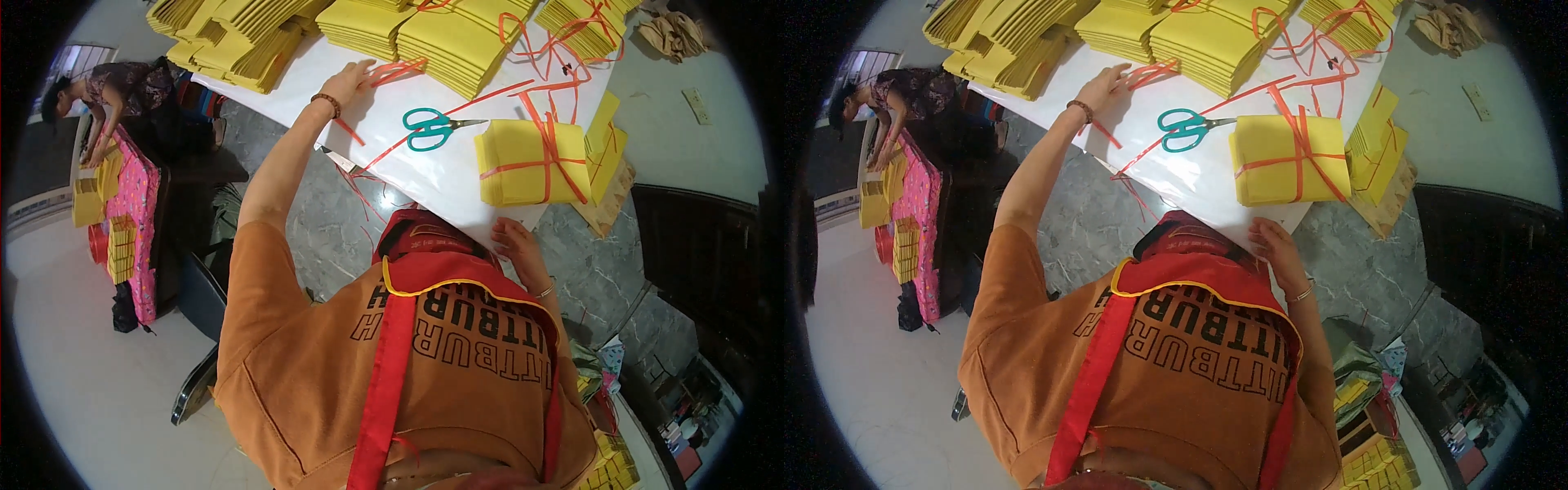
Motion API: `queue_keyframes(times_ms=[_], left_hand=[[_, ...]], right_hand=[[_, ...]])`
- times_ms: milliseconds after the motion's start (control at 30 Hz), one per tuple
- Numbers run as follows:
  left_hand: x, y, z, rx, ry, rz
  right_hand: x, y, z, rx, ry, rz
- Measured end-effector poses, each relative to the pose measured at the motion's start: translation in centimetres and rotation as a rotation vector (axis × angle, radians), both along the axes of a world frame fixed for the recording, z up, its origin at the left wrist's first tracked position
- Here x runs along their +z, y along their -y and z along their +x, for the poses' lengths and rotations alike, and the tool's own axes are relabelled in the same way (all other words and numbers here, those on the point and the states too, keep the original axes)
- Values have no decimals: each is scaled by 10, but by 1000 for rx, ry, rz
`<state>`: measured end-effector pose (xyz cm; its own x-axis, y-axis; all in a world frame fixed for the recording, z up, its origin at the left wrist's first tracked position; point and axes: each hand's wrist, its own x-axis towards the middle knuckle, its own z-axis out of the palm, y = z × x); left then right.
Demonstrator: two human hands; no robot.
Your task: Bundling and tying stacks of yellow paper with red ribbon and cutting the ribbon with scissors.
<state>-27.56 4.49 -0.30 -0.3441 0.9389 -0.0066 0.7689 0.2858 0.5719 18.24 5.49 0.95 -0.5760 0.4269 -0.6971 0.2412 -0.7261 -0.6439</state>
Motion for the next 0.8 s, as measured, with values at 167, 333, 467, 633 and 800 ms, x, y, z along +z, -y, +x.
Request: queue_keyframes(times_ms=[167, 333, 467, 633, 800], left_hand=[[12, 7, 26, -75, -467, -3], [29, 6, 105, 114, 497, 406], [9, -3, 207, 101, 980, 122], [2, -31, 281, 256, 1362, 461], [49, -37, 264, 342, 1837, 152]], right_hand=[[-8, -23, 37, -242, -11, 60], [-9, -69, 56, -456, 84, 245], [-9, -104, 34, -514, -73, 441], [4, -121, -1, -439, -404, 309], [47, -111, 16, -341, -457, 53]])
